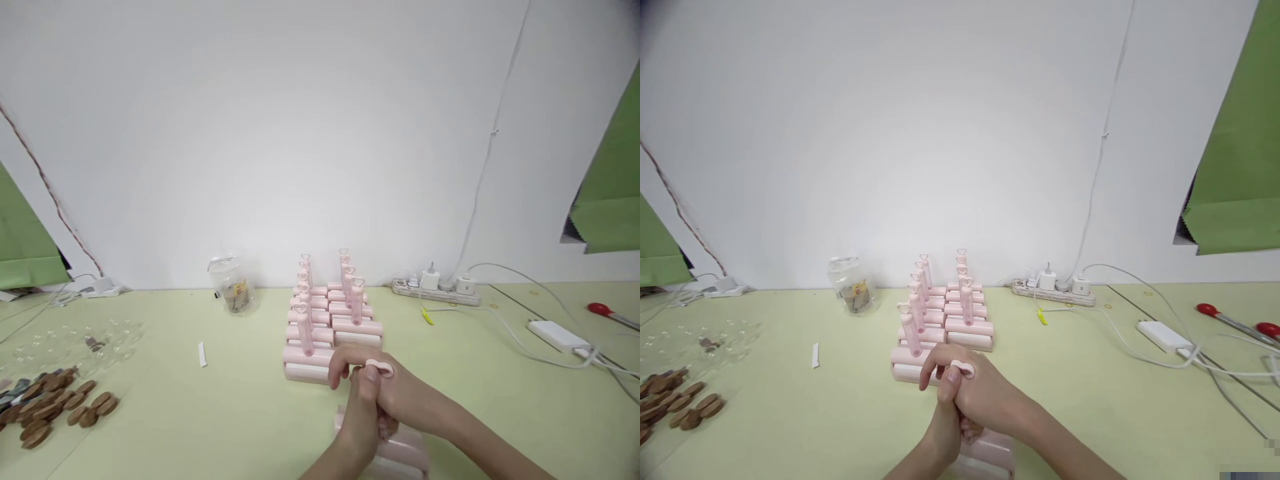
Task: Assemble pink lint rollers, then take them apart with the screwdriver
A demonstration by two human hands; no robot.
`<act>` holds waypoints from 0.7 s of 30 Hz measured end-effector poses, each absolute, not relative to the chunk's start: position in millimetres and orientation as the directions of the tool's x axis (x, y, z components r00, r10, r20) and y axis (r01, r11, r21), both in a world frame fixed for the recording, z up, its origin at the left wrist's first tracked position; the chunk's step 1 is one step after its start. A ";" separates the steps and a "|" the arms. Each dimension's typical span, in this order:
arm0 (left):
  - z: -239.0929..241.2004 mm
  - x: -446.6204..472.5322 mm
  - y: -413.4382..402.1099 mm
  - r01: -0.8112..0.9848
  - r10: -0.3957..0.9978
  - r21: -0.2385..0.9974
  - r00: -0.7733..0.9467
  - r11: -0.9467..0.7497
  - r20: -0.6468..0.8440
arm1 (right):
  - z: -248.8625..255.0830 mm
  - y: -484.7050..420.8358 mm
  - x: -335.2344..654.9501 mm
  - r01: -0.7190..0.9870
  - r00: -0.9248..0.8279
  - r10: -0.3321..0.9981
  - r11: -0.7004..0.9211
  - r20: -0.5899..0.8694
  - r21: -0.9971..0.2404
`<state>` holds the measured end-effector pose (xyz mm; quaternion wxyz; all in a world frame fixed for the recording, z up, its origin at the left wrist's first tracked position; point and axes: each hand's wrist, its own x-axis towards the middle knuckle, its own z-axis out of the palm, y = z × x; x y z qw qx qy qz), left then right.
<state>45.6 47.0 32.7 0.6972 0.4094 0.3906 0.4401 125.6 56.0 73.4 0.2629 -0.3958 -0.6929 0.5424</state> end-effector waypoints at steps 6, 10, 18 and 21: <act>16.9 42.7 49.9 -0.276 0.948 0.958 0.319 0.080 0.013 | 79.0 58.1 129.6 0.210 -0.662 0.746 0.272 0.069 -0.939; 19.9 36.8 52.7 -0.244 0.903 0.970 0.413 -0.015 0.118 | 79.4 54.9 153.6 0.282 -0.617 0.767 0.427 0.178 -0.859; 46.5 15.9 69.2 -0.139 0.815 0.953 0.494 -0.270 0.303 | 46.9 19.6 187.5 0.706 -0.532 0.840 0.371 -0.106 -0.602; 87.4 -3.7 62.8 -0.118 0.881 0.898 0.175 -0.424 0.439 | 32.9 14.8 181.9 0.744 -0.558 0.830 0.513 0.025 -0.428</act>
